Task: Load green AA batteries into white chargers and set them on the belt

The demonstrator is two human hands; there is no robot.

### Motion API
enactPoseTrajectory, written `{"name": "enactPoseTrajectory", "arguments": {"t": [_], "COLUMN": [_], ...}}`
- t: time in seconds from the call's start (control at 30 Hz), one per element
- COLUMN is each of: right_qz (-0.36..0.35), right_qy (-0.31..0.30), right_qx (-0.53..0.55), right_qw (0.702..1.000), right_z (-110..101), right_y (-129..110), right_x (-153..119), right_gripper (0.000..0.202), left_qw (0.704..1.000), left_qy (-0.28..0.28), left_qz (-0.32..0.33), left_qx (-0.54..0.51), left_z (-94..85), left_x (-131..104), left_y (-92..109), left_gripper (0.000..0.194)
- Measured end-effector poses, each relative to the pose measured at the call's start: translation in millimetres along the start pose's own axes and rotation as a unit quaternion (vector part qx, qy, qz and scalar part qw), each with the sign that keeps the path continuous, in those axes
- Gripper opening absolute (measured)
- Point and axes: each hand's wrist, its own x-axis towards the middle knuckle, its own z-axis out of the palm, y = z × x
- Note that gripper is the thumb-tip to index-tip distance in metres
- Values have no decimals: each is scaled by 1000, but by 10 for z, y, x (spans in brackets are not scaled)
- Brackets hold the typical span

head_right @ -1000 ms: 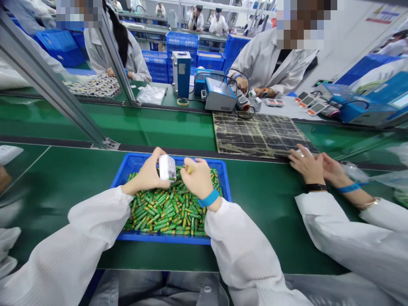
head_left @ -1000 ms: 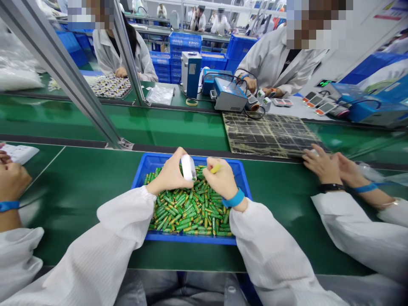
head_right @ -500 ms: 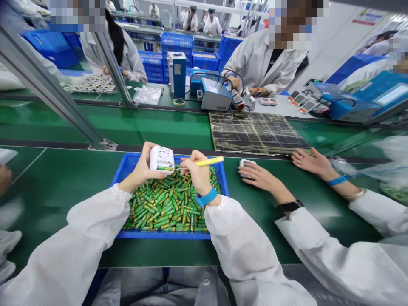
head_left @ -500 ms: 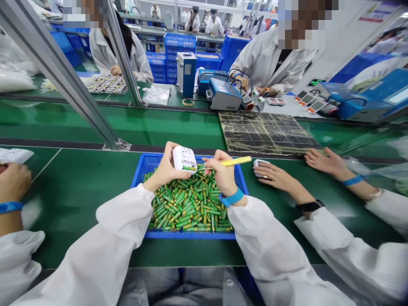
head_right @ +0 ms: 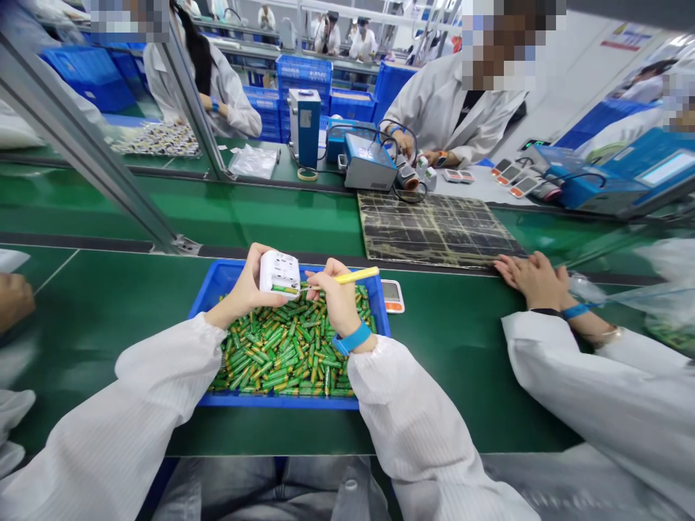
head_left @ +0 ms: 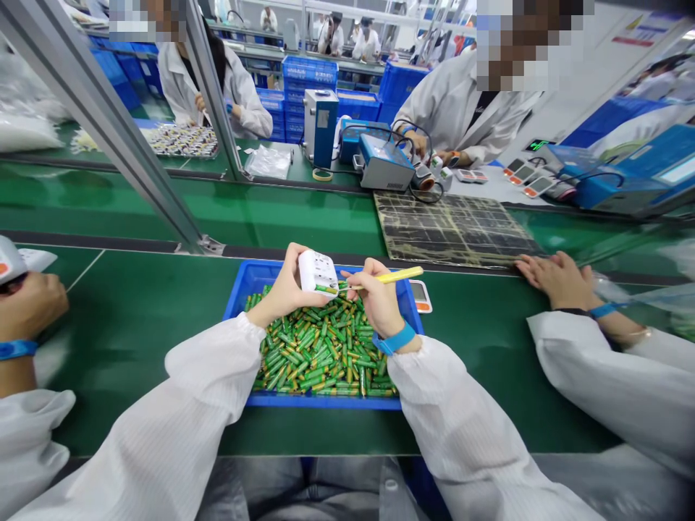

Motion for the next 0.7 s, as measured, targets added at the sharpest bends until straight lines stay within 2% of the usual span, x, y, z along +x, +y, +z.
{"name": "enactPoseTrajectory", "arguments": {"t": [0.13,0.2,0.27,0.33,0.4,0.5,0.63,0.7], "right_qz": [97,131,157,148,105,34,10,-4], "right_qy": [20,26,8,-14,-15,17,36,76], "right_qx": [58,86,114,120,92,38,25,1], "right_qw": [993,987,981,982,990,999,999,997], "right_z": [1,4,11,14,3,-43,-108,-163], "right_y": [46,55,42,10,-29,-52,11,29], "right_x": [15,27,36,40,44,70,153,211], "right_gripper": [32,34,36,40,43,42,43,40], "left_qw": [999,999,996,974,931,890,861,868], "left_qy": [-42,-47,-39,-54,-83,-99,-50,44], "left_qz": [-11,-9,5,28,52,93,138,125], "left_qx": [-12,-2,76,220,352,435,487,478], "left_z": [-5,-16,-17,-3,16,10,-98,-215], "left_x": [-27,-39,-45,-43,-33,-9,14,-4], "left_y": [17,25,24,6,-25,-73,-9,107], "left_gripper": [74,74,71,66,63,62,67,70]}}
